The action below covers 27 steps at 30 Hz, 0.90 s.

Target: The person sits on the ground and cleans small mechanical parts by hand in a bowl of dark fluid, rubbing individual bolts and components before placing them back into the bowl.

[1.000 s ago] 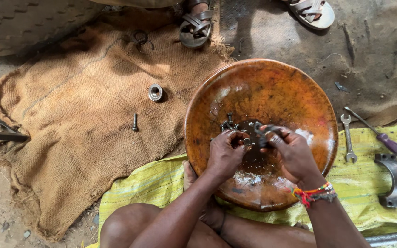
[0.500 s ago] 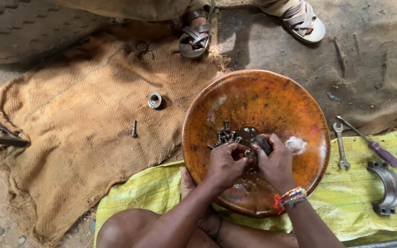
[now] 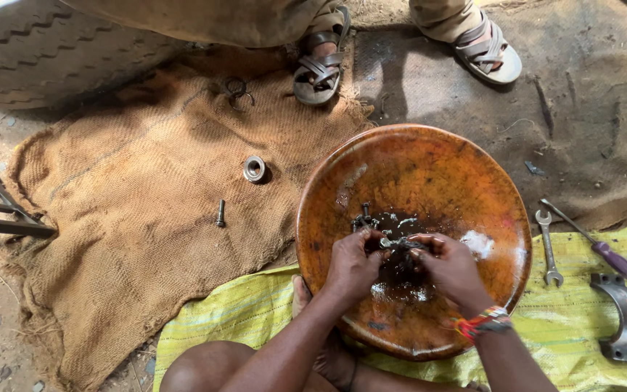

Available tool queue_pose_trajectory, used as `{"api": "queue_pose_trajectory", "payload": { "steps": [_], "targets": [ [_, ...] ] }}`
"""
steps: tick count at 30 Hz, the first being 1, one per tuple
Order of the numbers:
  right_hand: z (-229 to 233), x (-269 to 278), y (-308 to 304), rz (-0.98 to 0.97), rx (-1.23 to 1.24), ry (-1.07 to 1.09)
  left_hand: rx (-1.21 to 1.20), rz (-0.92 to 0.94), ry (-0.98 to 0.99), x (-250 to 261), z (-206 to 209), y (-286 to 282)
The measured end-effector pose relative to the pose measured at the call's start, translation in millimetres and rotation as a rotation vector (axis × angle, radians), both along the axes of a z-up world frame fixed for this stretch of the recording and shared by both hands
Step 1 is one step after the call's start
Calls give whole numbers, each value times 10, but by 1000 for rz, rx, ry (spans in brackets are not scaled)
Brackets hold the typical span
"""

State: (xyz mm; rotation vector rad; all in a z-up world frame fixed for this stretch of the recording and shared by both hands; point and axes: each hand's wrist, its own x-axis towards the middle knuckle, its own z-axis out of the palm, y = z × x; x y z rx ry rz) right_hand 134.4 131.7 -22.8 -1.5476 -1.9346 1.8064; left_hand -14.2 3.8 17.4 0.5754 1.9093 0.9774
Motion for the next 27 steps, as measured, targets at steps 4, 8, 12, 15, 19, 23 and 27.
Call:
{"api": "queue_pose_trajectory", "payload": {
  "steps": [4, 8, 12, 15, 19, 23, 27],
  "targets": [
    [57, 84, -79, -80, -221, 413, -84, -7, -78, 82, -206, 14],
    [-77, -78, -333, -7, 62, 106, 83, -79, 190, 164, -424, -103],
    [-120, -112, -324, -58, 125, 353, 119, 3, 66, 208, -425, -102],
    [-80, -54, -210, -99, 164, 17, 232, 90, -70, 230, -356, -19],
    [-117, -15, -125, 170, 484, -164, 205, 150, -145, 112, -253, 25],
    [-340, -33, -202, 431, 1611, -142, 111, 166, -41, -1, -226, 28],
    [-527, -9, -216, 426, 756, -270, 118, 127, -9, -22, -257, 7]
  ]
}}
